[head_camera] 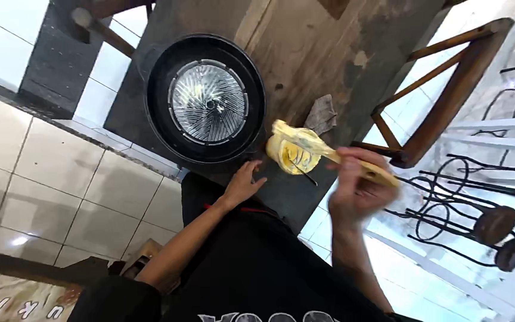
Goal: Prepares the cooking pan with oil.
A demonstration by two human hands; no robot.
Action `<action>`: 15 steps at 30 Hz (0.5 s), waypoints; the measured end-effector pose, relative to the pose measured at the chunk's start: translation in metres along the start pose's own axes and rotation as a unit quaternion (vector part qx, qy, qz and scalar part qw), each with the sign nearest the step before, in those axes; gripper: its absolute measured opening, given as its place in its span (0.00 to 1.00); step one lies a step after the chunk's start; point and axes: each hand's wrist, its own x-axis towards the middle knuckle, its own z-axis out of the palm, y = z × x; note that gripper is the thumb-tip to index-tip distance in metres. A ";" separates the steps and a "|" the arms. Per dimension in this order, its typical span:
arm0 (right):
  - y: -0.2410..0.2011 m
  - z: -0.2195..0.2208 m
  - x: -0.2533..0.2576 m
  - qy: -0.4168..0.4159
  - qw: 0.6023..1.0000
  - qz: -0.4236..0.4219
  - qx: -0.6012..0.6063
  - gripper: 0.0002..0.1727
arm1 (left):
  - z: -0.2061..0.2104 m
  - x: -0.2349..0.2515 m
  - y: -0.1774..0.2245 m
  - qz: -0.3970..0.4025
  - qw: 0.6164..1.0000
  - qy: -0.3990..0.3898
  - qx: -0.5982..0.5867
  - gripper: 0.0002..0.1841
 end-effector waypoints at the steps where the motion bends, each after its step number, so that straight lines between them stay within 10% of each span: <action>1: -0.006 0.029 0.003 -0.017 1.000 -0.003 -0.002 0.10 | -0.016 -0.010 -0.008 0.005 1.000 -0.024 0.005 0.24; 6: 0.018 0.185 0.003 -0.165 0.976 -0.083 -0.116 0.15 | -0.105 -0.064 -0.058 0.007 0.998 0.053 0.028 0.15; 10: 0.024 0.215 0.024 -0.305 0.949 -0.078 0.009 0.10 | -0.188 -0.092 -0.082 -0.054 0.978 0.200 -0.007 0.18; 15: 0.040 0.215 0.083 -0.171 0.981 -0.024 -0.088 0.14 | -0.264 -0.072 -0.089 -0.101 0.962 0.249 -0.057 0.25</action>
